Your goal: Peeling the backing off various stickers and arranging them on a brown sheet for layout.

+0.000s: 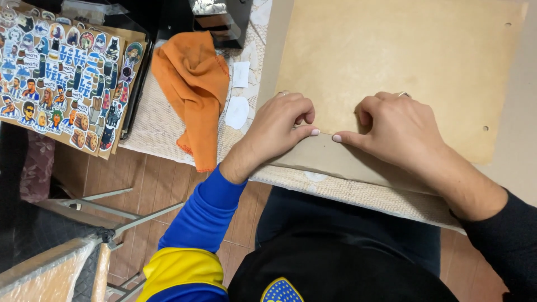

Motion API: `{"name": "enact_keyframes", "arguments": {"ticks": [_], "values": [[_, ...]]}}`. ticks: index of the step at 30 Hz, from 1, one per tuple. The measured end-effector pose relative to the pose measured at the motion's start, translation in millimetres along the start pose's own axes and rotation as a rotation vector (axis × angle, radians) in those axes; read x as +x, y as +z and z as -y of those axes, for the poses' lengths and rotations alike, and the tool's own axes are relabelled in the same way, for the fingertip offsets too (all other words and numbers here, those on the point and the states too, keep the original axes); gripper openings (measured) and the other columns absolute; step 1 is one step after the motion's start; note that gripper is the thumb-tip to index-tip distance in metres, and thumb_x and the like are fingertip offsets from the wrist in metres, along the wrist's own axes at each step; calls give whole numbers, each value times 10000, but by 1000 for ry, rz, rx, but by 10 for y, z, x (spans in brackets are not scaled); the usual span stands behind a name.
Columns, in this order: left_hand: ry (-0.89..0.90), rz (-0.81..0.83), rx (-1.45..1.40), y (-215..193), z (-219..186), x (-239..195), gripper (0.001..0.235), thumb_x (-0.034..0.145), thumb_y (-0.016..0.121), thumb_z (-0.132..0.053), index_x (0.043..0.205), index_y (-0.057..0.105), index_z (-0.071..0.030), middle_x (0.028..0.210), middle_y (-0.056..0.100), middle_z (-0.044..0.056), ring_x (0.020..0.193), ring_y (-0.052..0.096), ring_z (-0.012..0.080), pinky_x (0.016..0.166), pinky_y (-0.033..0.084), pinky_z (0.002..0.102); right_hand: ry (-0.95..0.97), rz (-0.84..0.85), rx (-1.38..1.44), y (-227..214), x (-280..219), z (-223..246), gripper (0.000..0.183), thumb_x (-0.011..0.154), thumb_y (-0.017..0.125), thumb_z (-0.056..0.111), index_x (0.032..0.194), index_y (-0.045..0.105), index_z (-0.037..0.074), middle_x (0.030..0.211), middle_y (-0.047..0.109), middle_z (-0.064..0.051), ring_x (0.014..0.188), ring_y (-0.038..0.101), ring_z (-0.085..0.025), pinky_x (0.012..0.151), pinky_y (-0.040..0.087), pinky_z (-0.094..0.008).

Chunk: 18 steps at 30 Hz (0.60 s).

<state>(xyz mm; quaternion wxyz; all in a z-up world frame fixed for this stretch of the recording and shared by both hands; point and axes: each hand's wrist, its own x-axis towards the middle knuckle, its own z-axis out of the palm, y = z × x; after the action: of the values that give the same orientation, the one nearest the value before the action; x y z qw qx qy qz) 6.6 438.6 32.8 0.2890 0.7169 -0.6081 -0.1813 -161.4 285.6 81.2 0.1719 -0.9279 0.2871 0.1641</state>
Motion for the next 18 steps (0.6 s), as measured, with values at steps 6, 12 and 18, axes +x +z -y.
{"name": "enact_keyframes", "arguments": {"ticks": [6, 12, 18], "values": [[-155, 85, -43, -56, -34, 80, 203, 749, 841, -169, 831, 658, -138, 690, 533, -1, 764, 574, 236, 697, 475, 377, -51, -29, 58, 24, 158, 139, 435, 769, 752, 582, 780, 667, 156, 766, 632, -41, 847, 671, -325, 713, 492, -430], [-159, 125, -90, -205, -58, 54, 168, 771, 820, -123, 883, 695, -107, 720, 599, 25, 777, 608, 257, 703, 495, 398, -56, 15, 130, -64, 142, 151, 389, 797, 762, 505, 789, 656, 131, 779, 639, -52, 861, 664, -333, 734, 482, -433], [-137, -34, -2, -302, 30, -191, 197, 797, 824, -176, 865, 663, -85, 755, 576, 75, 811, 584, 296, 749, 481, 416, -65, 12, 114, -41, 123, 163, 471, 741, 790, 570, 800, 655, 122, 804, 629, -66, 887, 651, -344, 738, 477, -433]]}}
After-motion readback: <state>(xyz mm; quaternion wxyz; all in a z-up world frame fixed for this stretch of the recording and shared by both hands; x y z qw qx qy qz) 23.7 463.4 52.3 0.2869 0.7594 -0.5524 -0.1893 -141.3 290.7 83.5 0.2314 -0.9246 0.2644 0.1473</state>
